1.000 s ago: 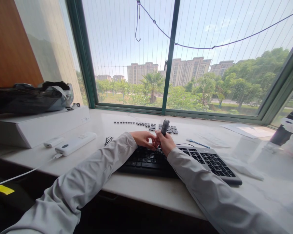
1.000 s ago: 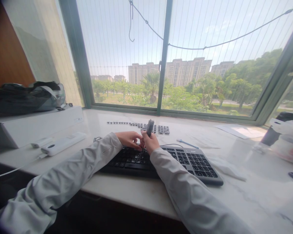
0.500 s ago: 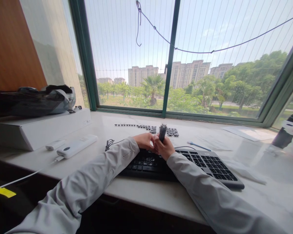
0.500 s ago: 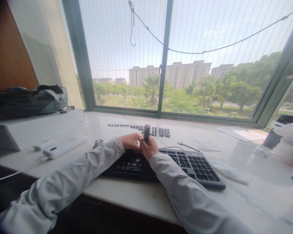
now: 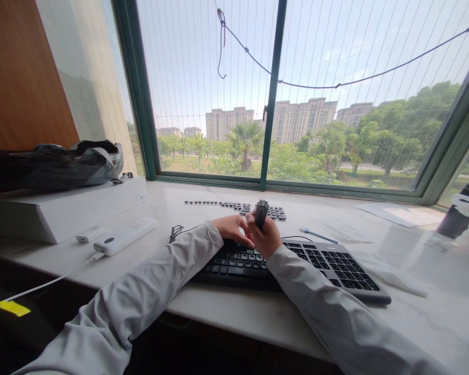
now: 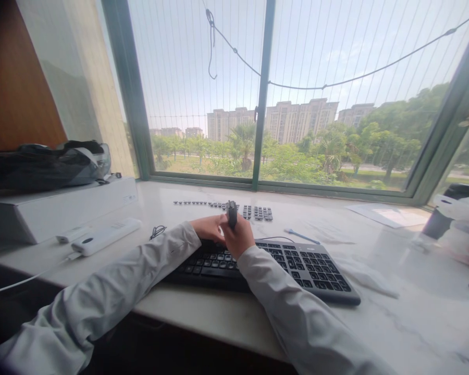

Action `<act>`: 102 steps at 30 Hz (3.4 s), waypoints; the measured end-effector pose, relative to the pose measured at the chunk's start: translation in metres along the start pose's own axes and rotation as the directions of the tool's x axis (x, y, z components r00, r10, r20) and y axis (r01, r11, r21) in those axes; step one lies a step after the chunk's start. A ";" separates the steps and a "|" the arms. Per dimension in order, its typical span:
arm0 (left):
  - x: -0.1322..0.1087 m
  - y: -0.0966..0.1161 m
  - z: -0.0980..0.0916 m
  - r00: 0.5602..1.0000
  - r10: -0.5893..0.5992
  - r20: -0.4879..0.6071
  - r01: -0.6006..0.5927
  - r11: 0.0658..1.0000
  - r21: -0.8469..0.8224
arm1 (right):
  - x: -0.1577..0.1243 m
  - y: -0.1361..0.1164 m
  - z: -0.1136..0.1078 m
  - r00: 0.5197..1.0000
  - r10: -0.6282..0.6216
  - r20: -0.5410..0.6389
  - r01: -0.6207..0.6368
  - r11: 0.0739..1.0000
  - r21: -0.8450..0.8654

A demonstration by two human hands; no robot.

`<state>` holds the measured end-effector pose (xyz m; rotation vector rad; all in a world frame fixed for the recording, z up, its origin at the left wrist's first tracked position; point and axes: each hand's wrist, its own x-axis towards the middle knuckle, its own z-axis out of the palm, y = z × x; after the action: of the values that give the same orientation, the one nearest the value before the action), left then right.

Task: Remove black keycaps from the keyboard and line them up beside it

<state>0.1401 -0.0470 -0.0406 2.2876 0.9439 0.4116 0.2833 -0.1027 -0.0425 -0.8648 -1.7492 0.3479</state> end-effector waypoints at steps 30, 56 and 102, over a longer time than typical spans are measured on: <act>0.006 0.001 -0.004 0.918 0.078 -0.389 -0.137 0.982 -0.127 | 0.008 0.004 -0.032 0.898 0.320 0.302 0.066 0.581 -0.811; -0.003 0.012 0.003 0.801 0.306 -0.514 -0.068 0.900 0.430 | 0.007 0.017 -0.036 0.908 0.318 0.275 0.036 0.593 -0.805; -0.007 0.017 0.000 0.748 0.333 -0.573 -0.029 0.880 0.473 | 0.007 0.018 -0.036 0.906 0.293 0.305 0.083 0.583 -0.808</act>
<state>0.1438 -0.0615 -0.0294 2.7197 1.2280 1.2570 0.3222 -0.0924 -0.0359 -1.6638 -2.2937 -0.2816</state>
